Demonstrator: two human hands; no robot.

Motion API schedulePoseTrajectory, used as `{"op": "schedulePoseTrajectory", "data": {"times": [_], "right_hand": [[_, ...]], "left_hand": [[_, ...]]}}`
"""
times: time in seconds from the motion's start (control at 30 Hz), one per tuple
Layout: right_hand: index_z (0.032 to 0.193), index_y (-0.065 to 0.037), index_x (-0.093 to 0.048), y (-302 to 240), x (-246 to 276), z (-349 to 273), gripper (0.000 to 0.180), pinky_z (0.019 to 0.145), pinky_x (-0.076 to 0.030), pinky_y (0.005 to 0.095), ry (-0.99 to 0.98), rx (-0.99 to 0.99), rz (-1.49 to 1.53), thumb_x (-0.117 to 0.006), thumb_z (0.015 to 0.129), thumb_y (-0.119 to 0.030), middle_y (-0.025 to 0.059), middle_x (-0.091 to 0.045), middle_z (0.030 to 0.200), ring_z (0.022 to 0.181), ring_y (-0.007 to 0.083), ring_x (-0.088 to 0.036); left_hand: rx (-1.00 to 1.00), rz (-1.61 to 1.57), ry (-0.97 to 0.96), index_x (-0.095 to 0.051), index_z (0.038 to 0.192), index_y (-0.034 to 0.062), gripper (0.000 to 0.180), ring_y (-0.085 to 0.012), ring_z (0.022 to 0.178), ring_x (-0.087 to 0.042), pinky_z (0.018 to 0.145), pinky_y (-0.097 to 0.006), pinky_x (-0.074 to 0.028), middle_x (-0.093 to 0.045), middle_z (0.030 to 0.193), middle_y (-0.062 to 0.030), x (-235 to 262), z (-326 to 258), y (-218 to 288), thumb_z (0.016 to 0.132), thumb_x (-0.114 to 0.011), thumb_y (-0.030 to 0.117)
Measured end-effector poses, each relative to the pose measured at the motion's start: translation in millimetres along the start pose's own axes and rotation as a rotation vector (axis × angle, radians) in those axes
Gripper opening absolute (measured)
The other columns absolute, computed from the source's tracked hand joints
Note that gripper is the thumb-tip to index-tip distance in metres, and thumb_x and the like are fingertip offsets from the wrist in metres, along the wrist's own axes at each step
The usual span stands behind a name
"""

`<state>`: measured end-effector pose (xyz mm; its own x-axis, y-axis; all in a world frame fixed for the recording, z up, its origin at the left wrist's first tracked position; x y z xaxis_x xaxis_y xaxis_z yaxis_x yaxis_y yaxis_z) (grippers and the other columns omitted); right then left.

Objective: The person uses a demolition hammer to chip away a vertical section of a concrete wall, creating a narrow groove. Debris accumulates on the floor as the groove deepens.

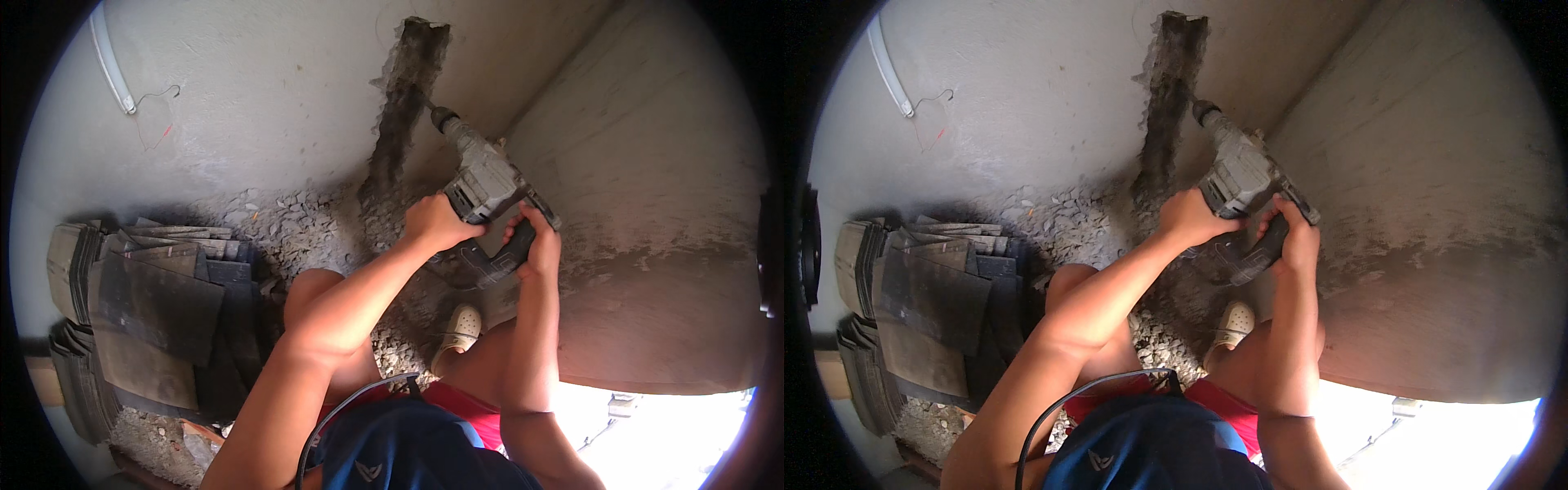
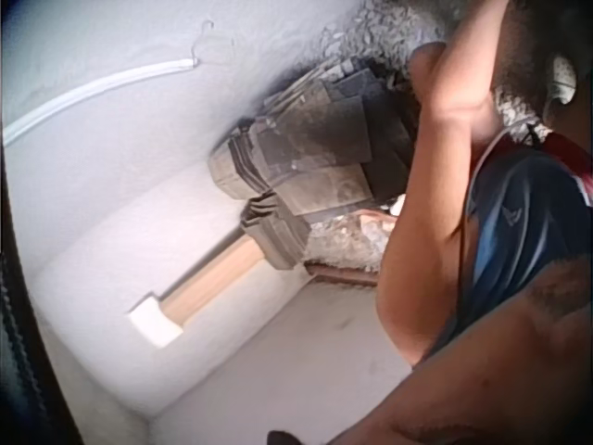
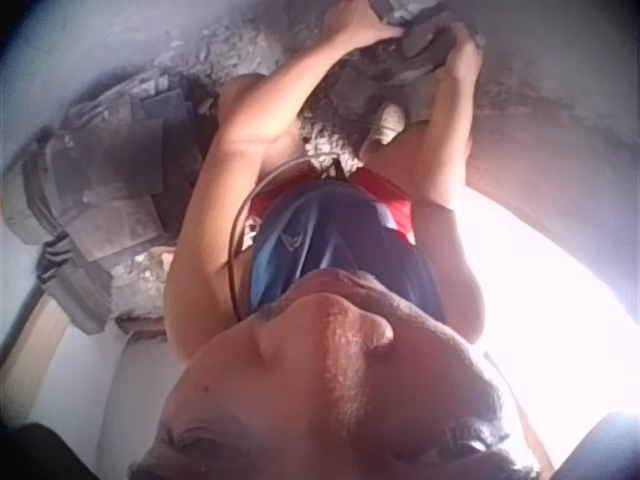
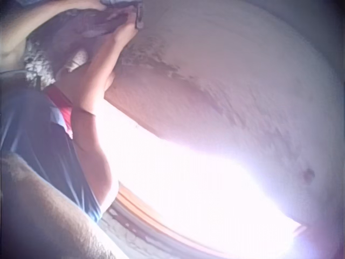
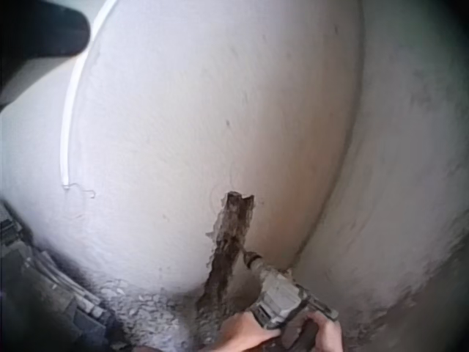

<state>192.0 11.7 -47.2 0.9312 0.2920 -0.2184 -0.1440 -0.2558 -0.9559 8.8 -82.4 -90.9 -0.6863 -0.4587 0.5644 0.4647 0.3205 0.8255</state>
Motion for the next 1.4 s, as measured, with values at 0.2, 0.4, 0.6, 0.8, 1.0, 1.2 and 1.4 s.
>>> {"op": "schedulePoseTrajectory", "data": {"times": [0.2,0.4,0.6,0.8,1.0,1.2,1.4], "right_hand": [[0.096,0.000,-0.065,-7.8,-9.5,-0.3,0.023,0.055,-0.051,0.0355,-0.026,0.075,-0.051,-0.074,0.089,-0.019,0.0113,-0.064,0.078,0.061,0.0210,-0.061],[0.096,0.001,-0.065,-5.0,-12.4,-4.6,0.022,0.055,-0.051,0.0355,-0.009,0.042,-0.024,-0.072,0.088,-0.018,0.0118,-0.064,0.078,0.062,0.0214,-0.063],[0.094,-0.001,-0.069,-1.2,-7.1,-1.6,0.020,0.055,-0.051,0.0362,0.005,0.050,-0.041,-0.074,0.088,-0.018,0.0102,-0.067,0.078,0.062,0.0202,-0.064],[0.094,-0.001,-0.069,0.0,-17.0,-7.1,0.018,0.058,-0.052,0.0349,-0.025,0.085,0.022,-0.076,0.088,-0.016,0.0099,-0.068,0.079,0.064,0.0199,-0.064],[0.094,0.002,-0.068,0.7,-34.0,-26.2,0.016,0.058,-0.050,0.0345,-0.070,0.093,0.141,-0.072,0.091,-0.013,0.0115,-0.069,0.079,0.065,0.0205,-0.063],[0.096,0.007,-0.064,8.0,-45.4,-64.1,0.016,0.059,-0.050,0.0351,-0.027,0.097,0.308,-0.064,0.090,-0.008,0.0140,-0.064,0.080,0.064,0.0215,-0.060],[0.099,0.008,-0.062,38.5,-33.1,-52.0,0.017,0.059,-0.050,0.0357,-0.016,0.014,0.417,-0.060,0.088,-0.006,0.0148,-0.062,0.081,0.066,0.0222,-0.059]], "left_hand": [[-0.014,-0.054,0.025,-0.080,0.093,0.0031,0.068,-0.0350,0.093,-0.078,0.081,-0.043,-0.061,-0.079,0.094,-0.0187,3.4,1.8,1.9,0.059,-0.089,0.061],[0.019,-0.024,0.008,-0.080,0.093,0.0033,0.069,-0.0340,0.092,-0.078,0.081,-0.042,-0.061,-0.079,0.092,-0.0184,4.9,1.1,-1.2,0.058,-0.090,0.062],[0.009,-0.029,0.033,-0.080,0.093,0.0030,0.071,-0.0337,0.092,-0.078,0.081,-0.042,-0.061,-0.079,0.092,-0.0188,0.8,3.2,-6.4,0.057,-0.090,0.064],[0.023,0.016,0.007,-0.080,0.094,0.0024,0.075,-0.0331,0.096,-0.078,0.083,-0.042,-0.061,-0.079,0.096,-0.0196,0.7,7.1,-12.1,0.056,-0.090,0.067],[0.023,0.101,-0.017,-0.079,0.102,0.0023,0.086,-0.0351,0.097,-0.077,0.083,-0.043,-0.060,-0.079,0.099,-0.0205,21.3,0.6,-13.1,0.056,-0.088,0.073],[-0.010,0.190,-0.113,-0.080,0.099,0.0029,0.079,-0.0358,0.096,-0.077,0.084,-0.043,-0.060,-0.079,0.098,-0.0208,50.3,-24.9,-1.7,0.056,-0.088,0.069],[0.048,0.316,-0.148,-0.080,0.102,0.0060,0.074,-0.0357,0.095,-0.077,0.085,-0.043,-0.060,-0.079,0.098,-0.0196,44.7,-21.4,-10.7,0.056,-0.088,0.063]]}}
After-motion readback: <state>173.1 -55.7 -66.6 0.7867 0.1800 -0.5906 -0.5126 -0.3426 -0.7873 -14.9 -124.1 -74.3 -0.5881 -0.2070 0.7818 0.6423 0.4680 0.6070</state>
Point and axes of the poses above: each hand's wrist, its own z-axis towards the middle knuckle, its own x-axis out of the back of the hand, y = z × x, the point moved 9 cm from there along z, towards the middle knuckle
